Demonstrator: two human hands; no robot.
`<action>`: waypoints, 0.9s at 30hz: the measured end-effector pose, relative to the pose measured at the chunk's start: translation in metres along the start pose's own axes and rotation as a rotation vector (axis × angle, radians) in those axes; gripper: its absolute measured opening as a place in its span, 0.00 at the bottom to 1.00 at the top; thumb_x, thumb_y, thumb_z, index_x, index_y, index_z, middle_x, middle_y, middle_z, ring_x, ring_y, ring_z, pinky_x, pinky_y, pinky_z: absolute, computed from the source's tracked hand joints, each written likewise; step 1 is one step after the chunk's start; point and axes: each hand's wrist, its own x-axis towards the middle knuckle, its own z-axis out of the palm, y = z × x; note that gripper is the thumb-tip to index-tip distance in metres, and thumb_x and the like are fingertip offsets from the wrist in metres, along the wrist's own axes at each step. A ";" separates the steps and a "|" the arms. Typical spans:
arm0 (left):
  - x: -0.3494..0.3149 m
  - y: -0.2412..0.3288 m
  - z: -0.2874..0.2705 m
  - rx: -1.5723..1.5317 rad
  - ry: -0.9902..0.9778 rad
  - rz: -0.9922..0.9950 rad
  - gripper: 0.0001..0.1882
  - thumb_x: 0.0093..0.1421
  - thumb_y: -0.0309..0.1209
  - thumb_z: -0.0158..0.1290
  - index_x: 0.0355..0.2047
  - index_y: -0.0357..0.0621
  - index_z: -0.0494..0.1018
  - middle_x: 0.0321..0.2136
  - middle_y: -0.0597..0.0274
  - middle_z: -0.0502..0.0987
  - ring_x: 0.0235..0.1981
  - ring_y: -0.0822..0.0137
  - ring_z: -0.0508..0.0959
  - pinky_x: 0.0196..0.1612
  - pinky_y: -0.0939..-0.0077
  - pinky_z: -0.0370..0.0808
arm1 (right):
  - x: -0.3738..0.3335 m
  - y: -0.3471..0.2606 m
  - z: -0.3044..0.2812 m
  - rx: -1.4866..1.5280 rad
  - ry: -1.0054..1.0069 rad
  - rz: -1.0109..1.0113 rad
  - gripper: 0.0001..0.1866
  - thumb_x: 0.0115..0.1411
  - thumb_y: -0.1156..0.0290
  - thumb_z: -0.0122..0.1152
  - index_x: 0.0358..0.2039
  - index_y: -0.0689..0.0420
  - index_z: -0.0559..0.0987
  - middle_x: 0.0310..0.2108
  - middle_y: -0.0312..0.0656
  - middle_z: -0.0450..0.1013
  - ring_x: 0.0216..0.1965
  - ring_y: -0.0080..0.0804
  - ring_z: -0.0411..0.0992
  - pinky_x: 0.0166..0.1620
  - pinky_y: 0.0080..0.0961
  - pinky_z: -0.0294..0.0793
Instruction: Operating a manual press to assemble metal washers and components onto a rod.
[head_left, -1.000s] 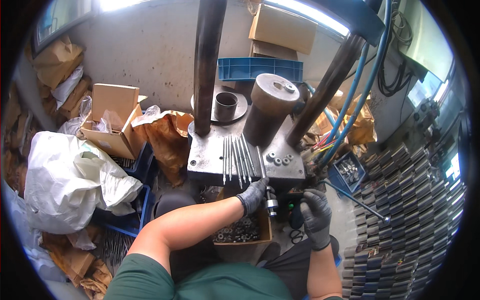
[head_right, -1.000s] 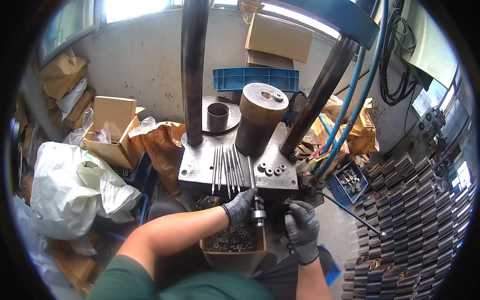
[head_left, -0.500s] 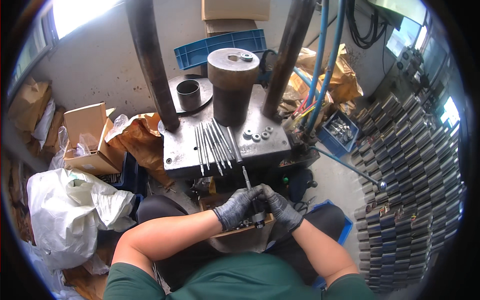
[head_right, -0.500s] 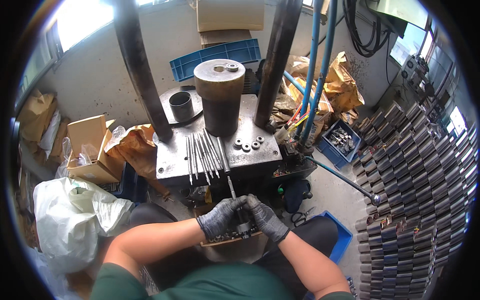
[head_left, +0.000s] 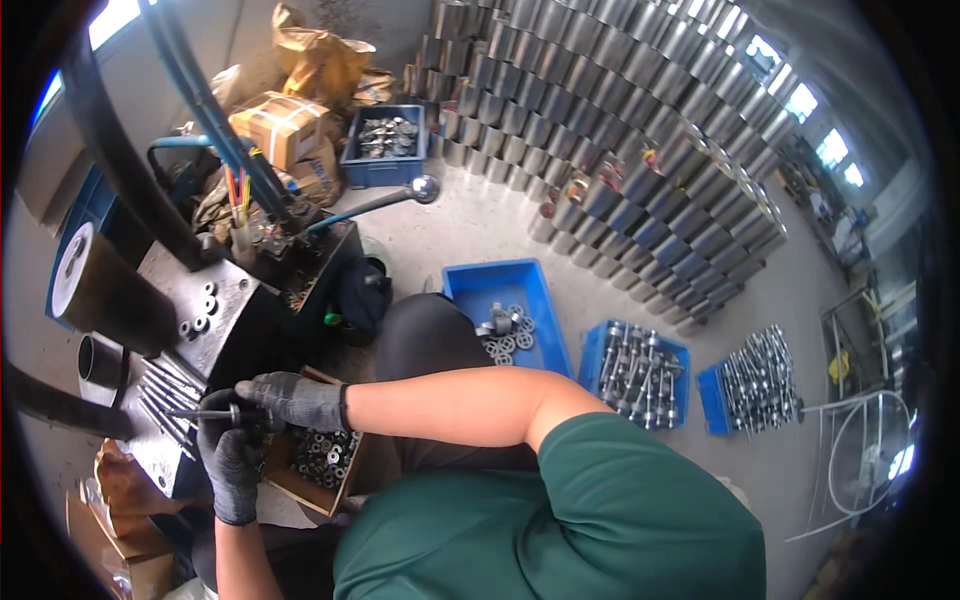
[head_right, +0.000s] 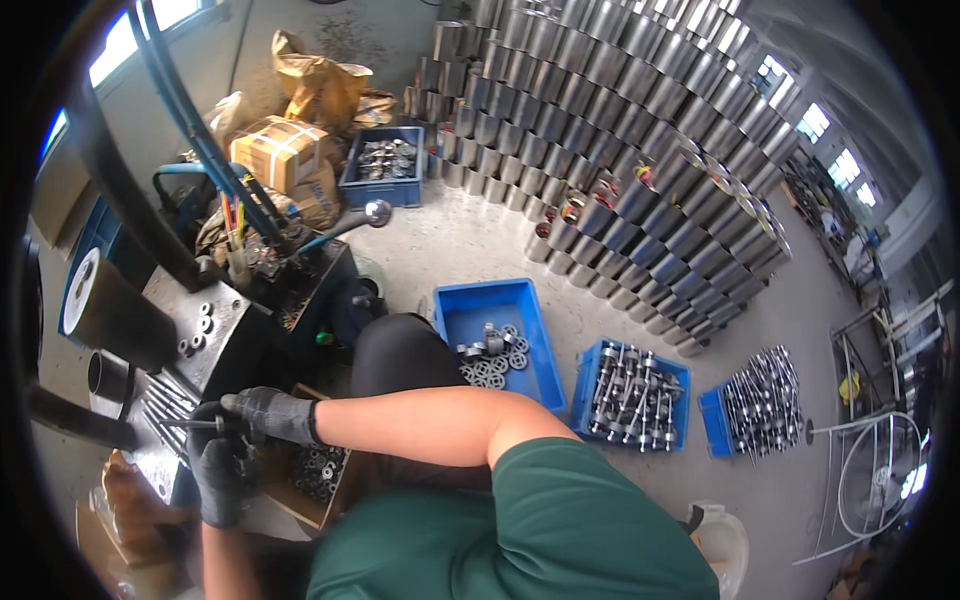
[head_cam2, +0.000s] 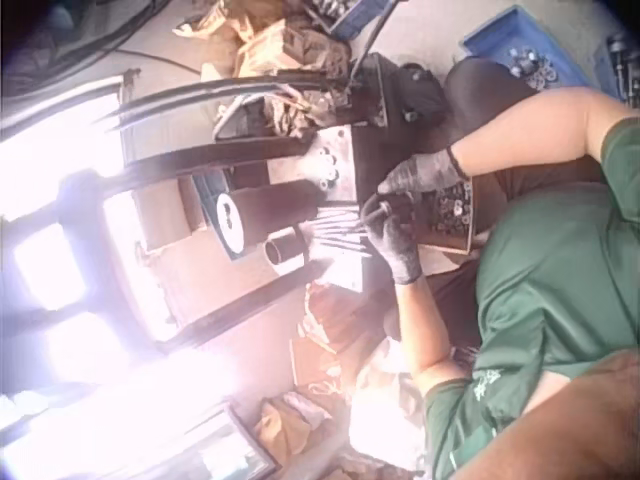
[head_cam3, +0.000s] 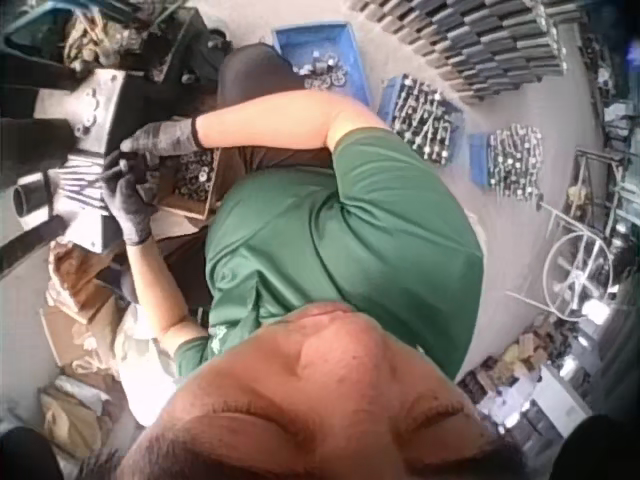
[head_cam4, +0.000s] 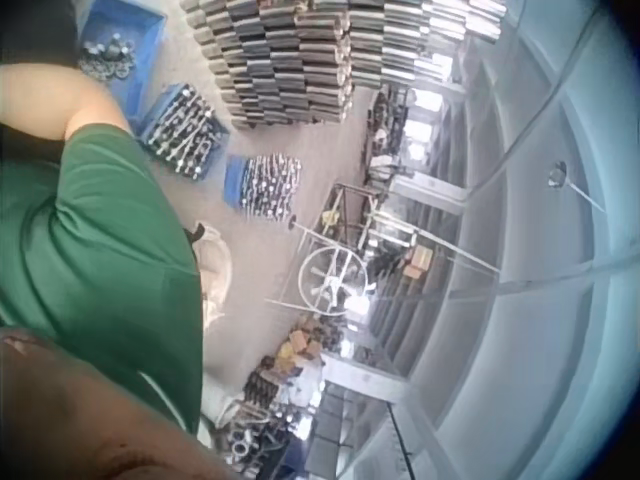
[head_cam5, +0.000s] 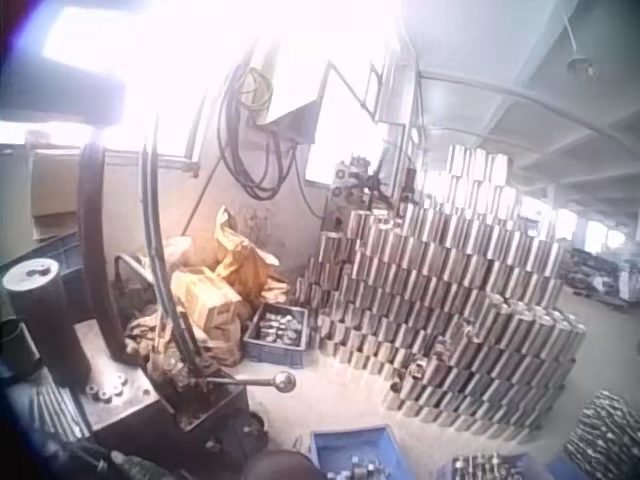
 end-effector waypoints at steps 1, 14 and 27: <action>0.000 -0.003 0.000 0.099 0.024 0.082 0.28 0.60 0.39 0.63 0.56 0.39 0.71 0.43 0.59 0.79 0.42 0.68 0.81 0.43 0.77 0.78 | -0.010 -0.006 -0.005 0.095 -0.019 0.027 0.21 0.75 0.50 0.48 0.33 0.52 0.80 0.18 0.35 0.72 0.16 0.25 0.68 0.21 0.24 0.67; -0.001 -0.014 0.016 0.666 -0.091 0.038 0.14 0.65 0.25 0.53 0.51 0.37 0.74 0.43 0.60 0.79 0.46 0.67 0.78 0.52 0.72 0.74 | -0.199 -0.063 -0.142 0.277 0.192 -0.494 0.16 0.67 0.62 0.56 0.43 0.62 0.82 0.29 0.34 0.76 0.25 0.17 0.72 0.26 0.16 0.71; -0.011 -0.035 0.023 0.995 -0.337 -0.093 0.15 0.64 0.21 0.51 0.51 0.35 0.74 0.44 0.47 0.79 0.48 0.51 0.79 0.56 0.64 0.73 | -0.551 0.072 -0.424 -1.190 1.241 0.676 0.26 0.48 0.59 0.78 0.42 0.63 0.83 0.38 0.50 0.82 0.40 0.44 0.81 0.46 0.35 0.79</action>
